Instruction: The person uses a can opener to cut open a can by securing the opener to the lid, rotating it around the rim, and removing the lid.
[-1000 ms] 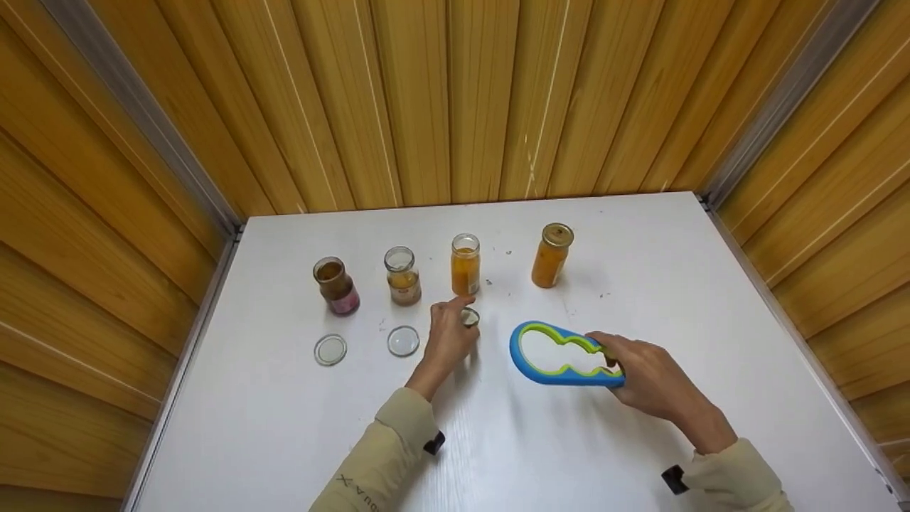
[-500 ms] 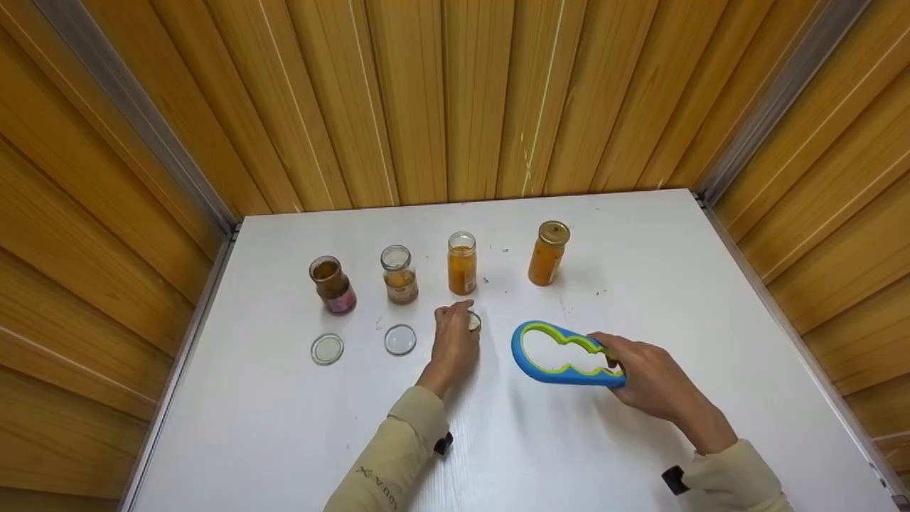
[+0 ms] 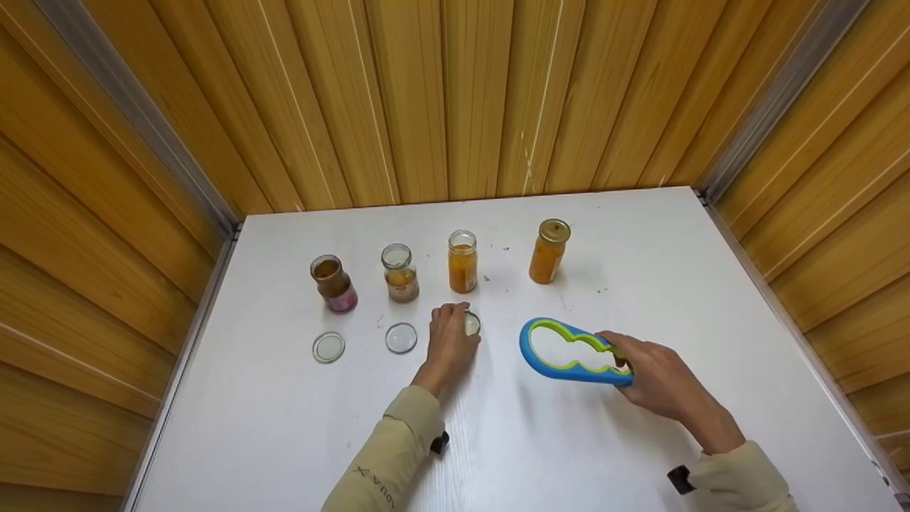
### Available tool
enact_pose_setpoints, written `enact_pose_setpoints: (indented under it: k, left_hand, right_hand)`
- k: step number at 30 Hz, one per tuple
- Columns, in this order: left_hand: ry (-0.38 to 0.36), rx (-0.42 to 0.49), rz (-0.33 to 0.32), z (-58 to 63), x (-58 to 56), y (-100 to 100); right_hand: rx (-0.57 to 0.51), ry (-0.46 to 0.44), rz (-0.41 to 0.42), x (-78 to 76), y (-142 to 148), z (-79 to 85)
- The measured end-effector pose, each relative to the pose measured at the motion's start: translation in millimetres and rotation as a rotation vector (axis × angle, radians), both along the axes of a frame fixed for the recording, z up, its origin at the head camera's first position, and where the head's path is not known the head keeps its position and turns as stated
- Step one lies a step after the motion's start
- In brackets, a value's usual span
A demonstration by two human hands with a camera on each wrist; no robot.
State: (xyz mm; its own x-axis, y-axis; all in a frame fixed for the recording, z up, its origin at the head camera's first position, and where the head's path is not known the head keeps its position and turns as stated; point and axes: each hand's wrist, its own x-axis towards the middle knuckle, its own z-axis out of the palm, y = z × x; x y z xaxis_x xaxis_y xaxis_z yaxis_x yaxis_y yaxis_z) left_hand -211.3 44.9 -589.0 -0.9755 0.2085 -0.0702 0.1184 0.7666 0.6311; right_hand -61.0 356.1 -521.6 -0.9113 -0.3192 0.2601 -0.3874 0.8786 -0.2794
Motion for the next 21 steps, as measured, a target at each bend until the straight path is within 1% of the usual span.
enact_pose_setpoints:
  k: [6,8,11,15,17,21]
  left_hand:
    - [-0.063,-0.011,0.007,3.8,2.2,1]
    - [-0.067,-0.003,0.009,4.8,3.4,0]
    - [-0.023,0.032,0.017,6.5,5.5,-1]
    - [0.09,0.086,0.011,9.5,8.2,-3]
    - [0.125,0.109,0.002,11.7,9.2,-4]
    - [0.146,0.148,-0.015,15.0,9.5,-4]
  right_hand:
    - [0.007,-0.026,-0.026,0.6,3,2.6]
    - [0.007,-0.03,-0.03,0.8,3,3.0]
    - [0.004,-0.025,-0.027,0.6,5,3.7]
    - [0.012,-0.007,-0.033,-0.1,6,4.9]
    - [0.016,0.002,-0.039,-0.4,7,5.4]
    - [0.015,0.012,-0.056,-1.0,8,4.2]
